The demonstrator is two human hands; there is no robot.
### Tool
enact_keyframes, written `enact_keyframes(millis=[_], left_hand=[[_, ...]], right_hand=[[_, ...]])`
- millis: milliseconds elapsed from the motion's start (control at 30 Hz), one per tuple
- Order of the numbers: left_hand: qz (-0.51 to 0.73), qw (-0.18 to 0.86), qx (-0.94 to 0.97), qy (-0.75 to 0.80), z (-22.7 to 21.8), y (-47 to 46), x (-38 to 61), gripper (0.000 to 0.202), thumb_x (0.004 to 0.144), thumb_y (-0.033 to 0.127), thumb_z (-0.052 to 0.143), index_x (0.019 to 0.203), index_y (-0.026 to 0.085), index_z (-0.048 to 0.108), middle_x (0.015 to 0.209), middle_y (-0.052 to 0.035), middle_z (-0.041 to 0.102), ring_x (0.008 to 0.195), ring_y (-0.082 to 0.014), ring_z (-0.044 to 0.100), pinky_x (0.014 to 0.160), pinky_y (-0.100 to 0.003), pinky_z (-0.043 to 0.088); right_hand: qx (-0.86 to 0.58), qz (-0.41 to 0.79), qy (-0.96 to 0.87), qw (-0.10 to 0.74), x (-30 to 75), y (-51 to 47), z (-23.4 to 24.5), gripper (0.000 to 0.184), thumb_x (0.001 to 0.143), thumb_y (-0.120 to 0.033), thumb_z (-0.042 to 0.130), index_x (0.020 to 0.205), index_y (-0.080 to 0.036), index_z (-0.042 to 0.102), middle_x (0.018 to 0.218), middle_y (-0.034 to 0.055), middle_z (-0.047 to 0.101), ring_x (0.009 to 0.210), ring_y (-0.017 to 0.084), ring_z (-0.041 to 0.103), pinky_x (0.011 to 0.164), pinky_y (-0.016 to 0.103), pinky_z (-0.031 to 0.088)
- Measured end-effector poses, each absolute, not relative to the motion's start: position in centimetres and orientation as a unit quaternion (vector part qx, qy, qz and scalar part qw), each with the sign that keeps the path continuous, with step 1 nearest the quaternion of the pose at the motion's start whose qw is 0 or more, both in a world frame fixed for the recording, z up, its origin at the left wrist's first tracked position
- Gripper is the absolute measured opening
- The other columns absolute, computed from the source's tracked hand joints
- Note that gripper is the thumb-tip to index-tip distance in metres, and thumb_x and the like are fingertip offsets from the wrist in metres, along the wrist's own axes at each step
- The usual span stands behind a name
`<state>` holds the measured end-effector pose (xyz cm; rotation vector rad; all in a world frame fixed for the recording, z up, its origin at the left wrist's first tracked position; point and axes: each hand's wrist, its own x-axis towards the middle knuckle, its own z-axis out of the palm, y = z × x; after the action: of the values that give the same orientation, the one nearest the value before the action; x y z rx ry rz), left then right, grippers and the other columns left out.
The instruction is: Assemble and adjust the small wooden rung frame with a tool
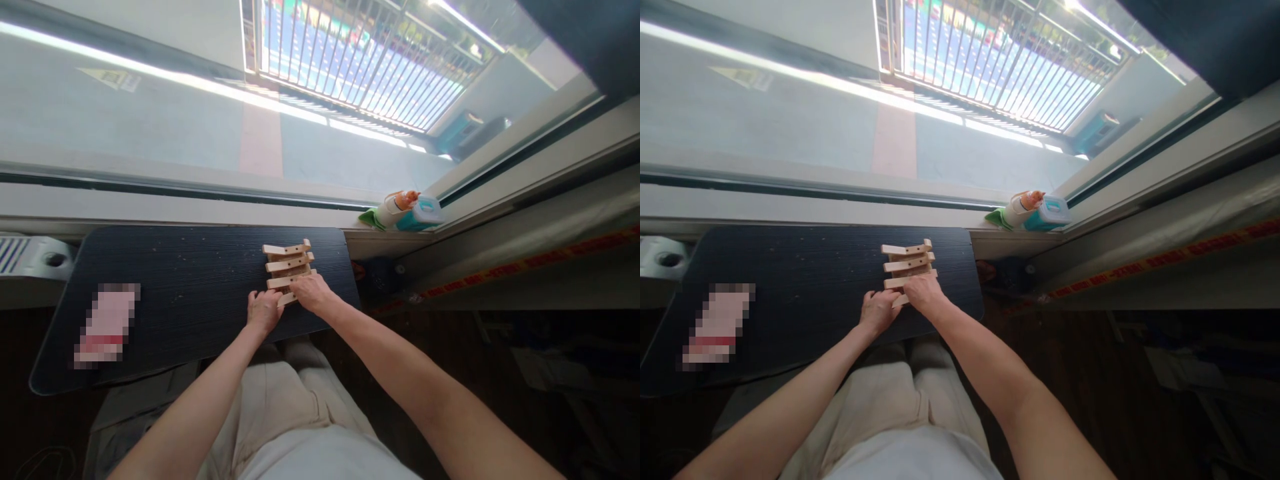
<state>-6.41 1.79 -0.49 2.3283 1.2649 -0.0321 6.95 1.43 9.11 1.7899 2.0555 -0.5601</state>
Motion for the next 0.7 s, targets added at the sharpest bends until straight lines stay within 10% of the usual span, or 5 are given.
enact_keyframes(millis=[700], left_hand=[[-0.020, 0.233, 0.856, 0.462, -0.2, 1.7, -6.4, 0.019, 0.076, 0.029, 0.046, 0.084, 0.025, 0.063, 0.101, -0.0034, 0.062, 0.090, -0.0198, 0.053, 0.091, -0.039, 0.024]], right_hand=[[0.662, -0.211, 0.692, 0.195, 7.5, 1.6, 8.4, 0.026, 0.079, -0.014, 0.042, 0.088, -0.015, 0.066, 0.091, 0.0119, 0.067, 0.088, 0.020, 0.061, 0.073, 0.028, 0.046]])
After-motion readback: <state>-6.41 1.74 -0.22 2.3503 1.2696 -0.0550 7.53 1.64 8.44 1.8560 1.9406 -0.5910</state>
